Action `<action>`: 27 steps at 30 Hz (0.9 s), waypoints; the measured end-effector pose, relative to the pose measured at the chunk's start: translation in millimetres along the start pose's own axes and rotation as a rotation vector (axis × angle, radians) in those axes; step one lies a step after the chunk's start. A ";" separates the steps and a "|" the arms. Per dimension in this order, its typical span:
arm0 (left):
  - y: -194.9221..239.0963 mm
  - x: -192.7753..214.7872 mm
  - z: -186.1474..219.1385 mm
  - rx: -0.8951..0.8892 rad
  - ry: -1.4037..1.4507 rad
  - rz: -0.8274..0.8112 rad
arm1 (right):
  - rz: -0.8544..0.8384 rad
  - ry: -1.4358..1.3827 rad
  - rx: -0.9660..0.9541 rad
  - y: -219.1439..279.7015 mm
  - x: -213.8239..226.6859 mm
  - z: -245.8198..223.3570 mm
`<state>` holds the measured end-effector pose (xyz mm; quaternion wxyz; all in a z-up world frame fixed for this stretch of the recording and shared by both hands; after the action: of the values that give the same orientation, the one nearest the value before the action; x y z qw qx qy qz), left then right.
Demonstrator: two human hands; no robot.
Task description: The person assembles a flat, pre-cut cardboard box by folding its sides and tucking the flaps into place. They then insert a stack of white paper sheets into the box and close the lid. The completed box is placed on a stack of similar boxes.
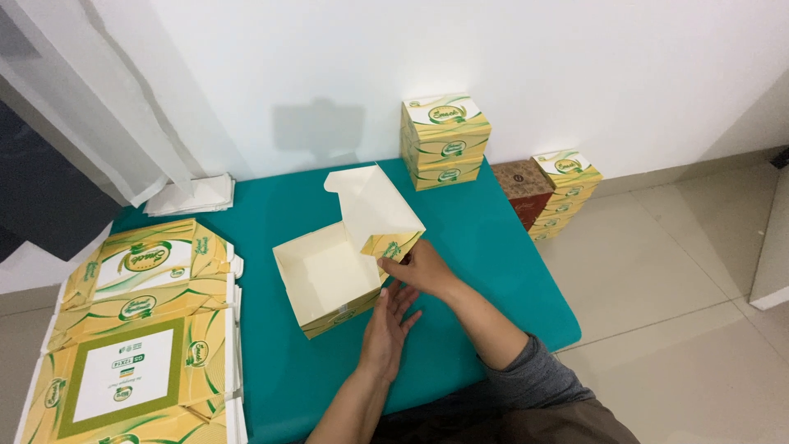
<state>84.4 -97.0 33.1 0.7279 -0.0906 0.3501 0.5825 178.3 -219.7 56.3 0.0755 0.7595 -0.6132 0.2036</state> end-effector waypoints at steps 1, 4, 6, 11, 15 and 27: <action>0.0 -3.2 4.7 -0.003 0.000 0.003 | -0.003 -0.001 0.002 -0.8 -5.5 8.6; -1.1 -5.8 12.7 0.052 0.050 0.078 | 0.029 0.149 -0.017 6.0 -20.1 18.4; -4.6 -5.5 9.8 0.040 0.065 0.031 | 0.096 0.173 -0.103 26.3 -23.7 7.6; -5.1 -1.3 -1.9 -0.047 0.142 0.177 | 0.231 0.008 -0.077 62.4 -27.0 -5.6; -15.4 13.0 -20.8 -0.218 0.232 0.103 | 0.475 -0.225 -0.239 91.5 -3.2 1.3; -26.7 36.0 -55.0 -0.236 -0.113 0.020 | 0.258 -0.298 -0.032 129.1 -18.0 15.1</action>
<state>89.2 -106.5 -37.0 0.7249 -0.1392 0.2383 0.6311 54.4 -239.6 18.0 -0.0309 0.6952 -0.7128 0.0870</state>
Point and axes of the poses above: each hand's wrist, its own y-axis away from the middle knuckle, its own x-axis out of the back of the hand, z = x × y, the point moved 3 cm from there along -y, towards the middle knuckle
